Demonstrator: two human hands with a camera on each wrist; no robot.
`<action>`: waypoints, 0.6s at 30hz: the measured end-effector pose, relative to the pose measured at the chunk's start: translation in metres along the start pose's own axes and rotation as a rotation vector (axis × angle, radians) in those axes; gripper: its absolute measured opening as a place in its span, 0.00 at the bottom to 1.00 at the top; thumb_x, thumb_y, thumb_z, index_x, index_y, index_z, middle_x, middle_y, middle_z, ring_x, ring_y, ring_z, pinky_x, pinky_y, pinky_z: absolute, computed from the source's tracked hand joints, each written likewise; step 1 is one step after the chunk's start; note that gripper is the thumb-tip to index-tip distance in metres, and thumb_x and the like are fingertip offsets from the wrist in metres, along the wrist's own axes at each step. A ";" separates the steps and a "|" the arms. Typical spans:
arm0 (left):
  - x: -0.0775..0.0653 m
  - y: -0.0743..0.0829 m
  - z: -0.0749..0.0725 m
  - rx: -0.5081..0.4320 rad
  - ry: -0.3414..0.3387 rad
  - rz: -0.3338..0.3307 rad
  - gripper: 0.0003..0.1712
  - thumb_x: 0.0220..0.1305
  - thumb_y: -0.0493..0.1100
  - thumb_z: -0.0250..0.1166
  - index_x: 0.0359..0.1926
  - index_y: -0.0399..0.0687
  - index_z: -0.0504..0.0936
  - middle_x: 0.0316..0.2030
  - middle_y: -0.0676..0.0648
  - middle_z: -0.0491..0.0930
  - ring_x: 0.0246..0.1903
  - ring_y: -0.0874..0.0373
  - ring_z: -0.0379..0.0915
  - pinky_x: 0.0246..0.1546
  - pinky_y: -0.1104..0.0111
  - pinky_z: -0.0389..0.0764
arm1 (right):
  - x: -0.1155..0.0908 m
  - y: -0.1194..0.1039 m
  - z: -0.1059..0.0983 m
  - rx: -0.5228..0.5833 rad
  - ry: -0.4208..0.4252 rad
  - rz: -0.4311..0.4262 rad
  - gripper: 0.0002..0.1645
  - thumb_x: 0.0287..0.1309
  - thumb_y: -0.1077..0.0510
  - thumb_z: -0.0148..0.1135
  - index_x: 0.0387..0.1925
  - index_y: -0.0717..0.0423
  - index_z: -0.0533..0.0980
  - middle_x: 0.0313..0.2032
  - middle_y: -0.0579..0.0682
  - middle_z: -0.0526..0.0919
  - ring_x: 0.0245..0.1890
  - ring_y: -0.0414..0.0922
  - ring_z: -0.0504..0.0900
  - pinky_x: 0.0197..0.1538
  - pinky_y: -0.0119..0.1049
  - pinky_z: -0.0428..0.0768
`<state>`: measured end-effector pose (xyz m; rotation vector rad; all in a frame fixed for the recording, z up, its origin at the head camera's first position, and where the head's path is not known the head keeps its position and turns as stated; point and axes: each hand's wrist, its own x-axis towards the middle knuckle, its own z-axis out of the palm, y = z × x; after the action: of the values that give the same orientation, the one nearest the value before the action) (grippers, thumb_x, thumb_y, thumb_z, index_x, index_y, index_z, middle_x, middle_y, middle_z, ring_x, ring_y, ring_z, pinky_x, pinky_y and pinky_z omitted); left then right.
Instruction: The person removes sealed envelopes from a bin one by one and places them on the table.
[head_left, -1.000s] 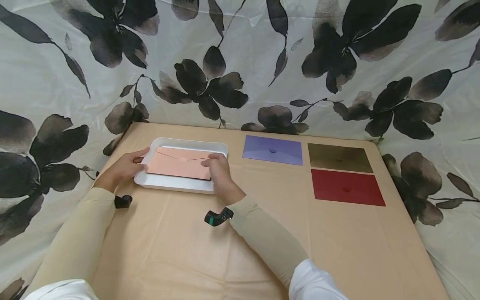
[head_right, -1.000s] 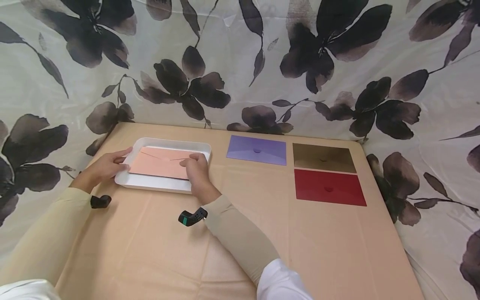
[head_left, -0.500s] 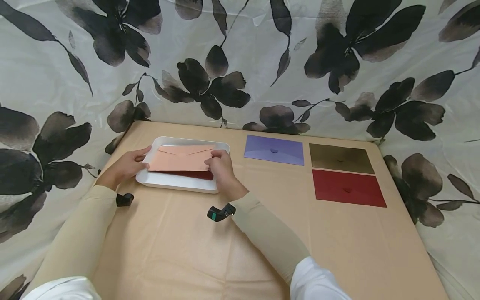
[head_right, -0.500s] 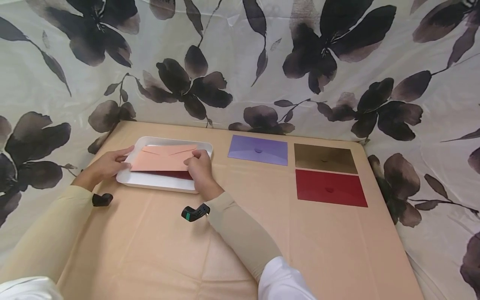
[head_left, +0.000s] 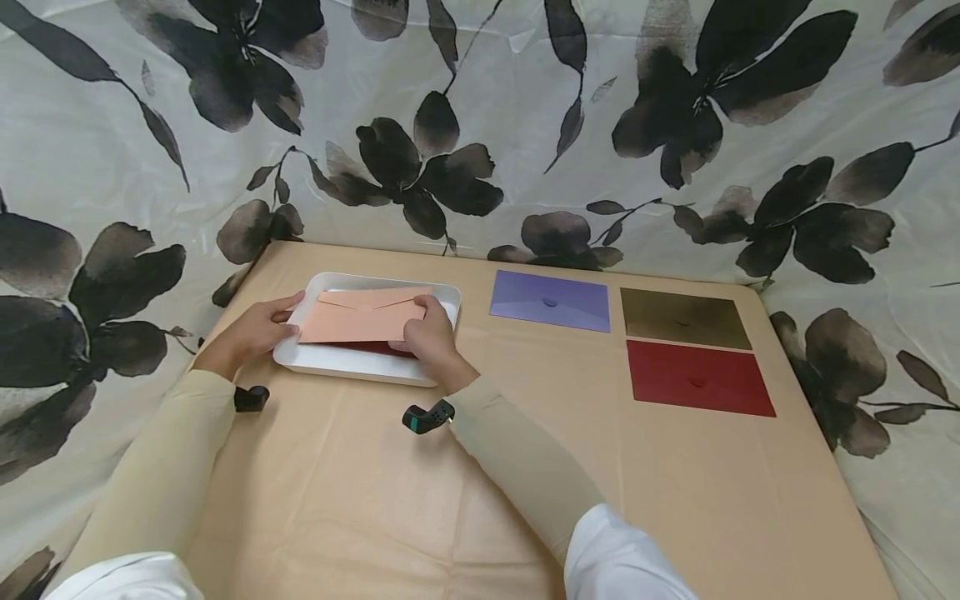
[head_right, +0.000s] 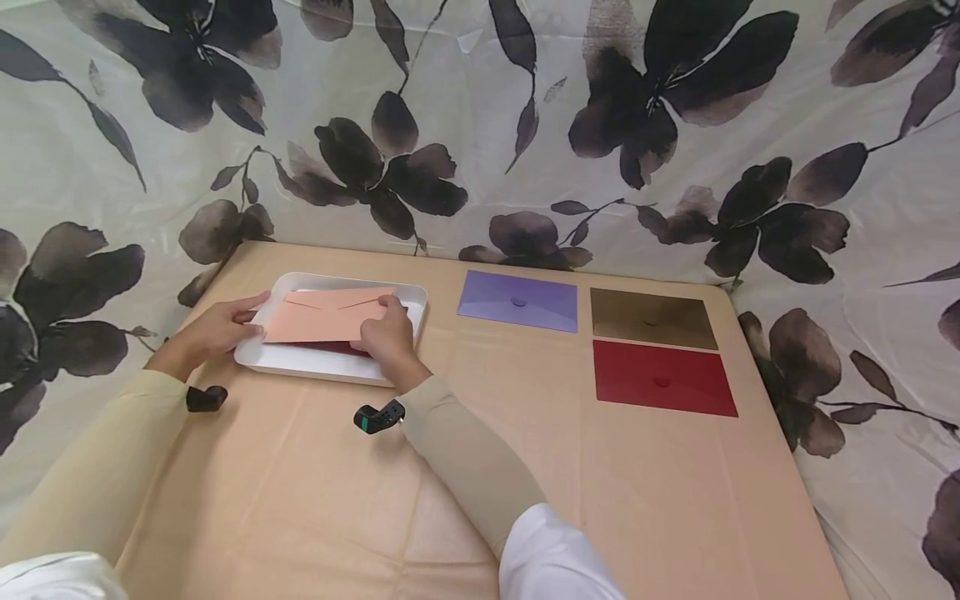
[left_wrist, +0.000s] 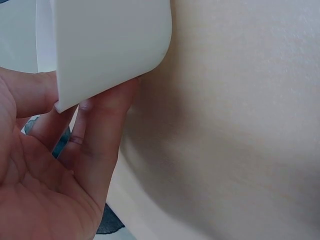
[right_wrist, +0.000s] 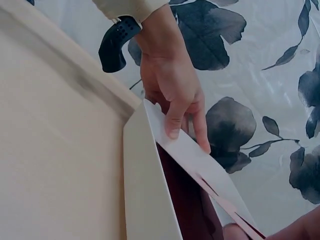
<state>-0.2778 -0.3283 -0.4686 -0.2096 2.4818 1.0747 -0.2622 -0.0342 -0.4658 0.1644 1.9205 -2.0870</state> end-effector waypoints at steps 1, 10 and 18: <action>0.000 0.000 0.000 -0.001 -0.001 -0.001 0.44 0.78 0.35 0.52 0.83 0.55 0.38 0.79 0.25 0.48 0.79 0.26 0.47 0.74 0.38 0.61 | 0.001 0.000 0.000 -0.014 0.006 -0.007 0.40 0.60 0.76 0.42 0.75 0.60 0.64 0.77 0.63 0.62 0.61 0.58 0.81 0.47 0.44 0.90; -0.001 -0.002 -0.001 -0.016 0.001 0.013 0.44 0.78 0.34 0.51 0.83 0.55 0.38 0.79 0.25 0.49 0.79 0.27 0.48 0.74 0.38 0.62 | 0.008 0.000 -0.005 -0.147 0.098 -0.083 0.26 0.67 0.69 0.57 0.65 0.57 0.77 0.63 0.58 0.81 0.53 0.45 0.82 0.50 0.35 0.86; -0.001 -0.002 -0.001 -0.027 -0.002 0.040 0.44 0.77 0.32 0.51 0.83 0.54 0.39 0.78 0.24 0.50 0.78 0.27 0.50 0.73 0.39 0.64 | 0.008 0.002 -0.005 -0.181 0.153 -0.058 0.39 0.57 0.77 0.55 0.68 0.50 0.76 0.68 0.53 0.80 0.51 0.45 0.79 0.27 0.27 0.67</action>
<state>-0.2764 -0.3298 -0.4687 -0.1668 2.4804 1.1249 -0.2702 -0.0303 -0.4707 0.2372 2.2176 -1.9731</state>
